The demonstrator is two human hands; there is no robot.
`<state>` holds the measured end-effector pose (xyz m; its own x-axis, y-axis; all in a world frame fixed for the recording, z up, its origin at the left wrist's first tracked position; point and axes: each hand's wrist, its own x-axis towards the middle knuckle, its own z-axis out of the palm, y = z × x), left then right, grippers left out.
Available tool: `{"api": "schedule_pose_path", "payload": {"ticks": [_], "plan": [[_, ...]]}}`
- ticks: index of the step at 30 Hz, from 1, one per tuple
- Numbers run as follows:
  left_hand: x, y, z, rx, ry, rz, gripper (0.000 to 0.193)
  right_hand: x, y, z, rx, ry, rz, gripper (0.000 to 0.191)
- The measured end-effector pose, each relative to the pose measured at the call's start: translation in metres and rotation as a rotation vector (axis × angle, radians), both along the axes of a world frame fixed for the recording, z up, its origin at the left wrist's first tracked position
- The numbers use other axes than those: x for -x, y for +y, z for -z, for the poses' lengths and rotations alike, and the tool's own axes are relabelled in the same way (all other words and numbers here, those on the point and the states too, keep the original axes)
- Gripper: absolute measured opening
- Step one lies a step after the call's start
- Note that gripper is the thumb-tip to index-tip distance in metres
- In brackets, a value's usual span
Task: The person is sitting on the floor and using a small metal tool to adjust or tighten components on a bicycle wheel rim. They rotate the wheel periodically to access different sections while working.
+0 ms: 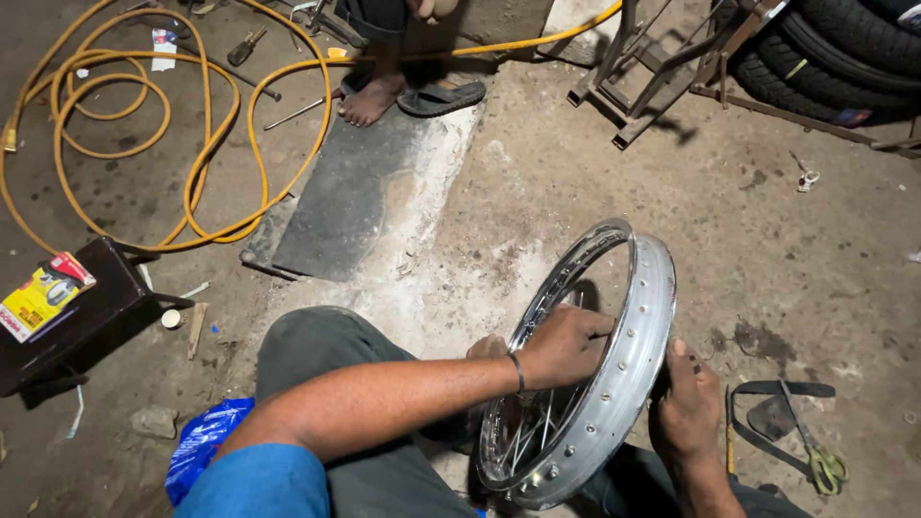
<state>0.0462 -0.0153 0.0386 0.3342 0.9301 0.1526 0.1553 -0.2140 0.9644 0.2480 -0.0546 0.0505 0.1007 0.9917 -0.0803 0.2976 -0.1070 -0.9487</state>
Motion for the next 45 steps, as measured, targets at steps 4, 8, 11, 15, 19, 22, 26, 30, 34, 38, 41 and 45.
{"api": "schedule_pose_path", "payload": {"ticks": [4,8,11,15,19,22,26,30,34,38,41,45], "plan": [[-0.002,-0.003,-0.003,-0.091,-0.007,-0.063,0.023,0.004,-0.001,-0.007,0.026,0.069,-0.012,0.049],[-0.003,-0.001,0.005,-0.113,0.041,-0.065,0.021,0.005,-0.002,-0.01,0.01,0.091,-0.028,0.049],[-0.002,0.01,0.019,0.001,0.116,0.074,0.022,0.005,-0.002,-0.009,0.009,0.145,-0.018,0.043],[0.0,0.041,0.049,0.109,-0.12,0.414,0.03,0.005,-0.002,-0.006,0.014,0.136,0.002,0.046],[0.002,0.058,0.076,0.35,-0.335,0.668,0.037,0.003,0.0,-0.006,-0.022,0.262,0.066,0.044],[-0.001,0.062,0.08,0.273,-0.302,0.691,0.038,0.0,0.003,-0.008,-0.026,0.289,0.077,0.045],[0.0,0.051,0.061,0.117,-0.198,0.51,0.034,-0.002,0.004,-0.012,-0.029,0.293,0.093,0.044],[0.008,0.027,0.03,0.005,-0.003,0.235,0.029,0.0,0.002,-0.01,-0.011,0.296,0.088,0.042],[0.012,0.012,0.006,0.062,0.041,0.099,0.027,-0.001,0.002,-0.005,-0.003,0.307,0.089,0.042],[0.009,0.006,-0.001,0.018,0.03,-0.052,0.022,-0.006,0.003,-0.002,0.011,0.356,0.088,0.042],[0.004,0.008,0.003,0.083,-0.054,-0.097,0.02,-0.005,0.003,0.0,0.0,0.353,0.086,0.042],[-0.001,0.019,0.015,0.086,-0.049,-0.036,0.021,0.0,0.003,-0.001,0.024,0.334,0.079,0.044]]}}
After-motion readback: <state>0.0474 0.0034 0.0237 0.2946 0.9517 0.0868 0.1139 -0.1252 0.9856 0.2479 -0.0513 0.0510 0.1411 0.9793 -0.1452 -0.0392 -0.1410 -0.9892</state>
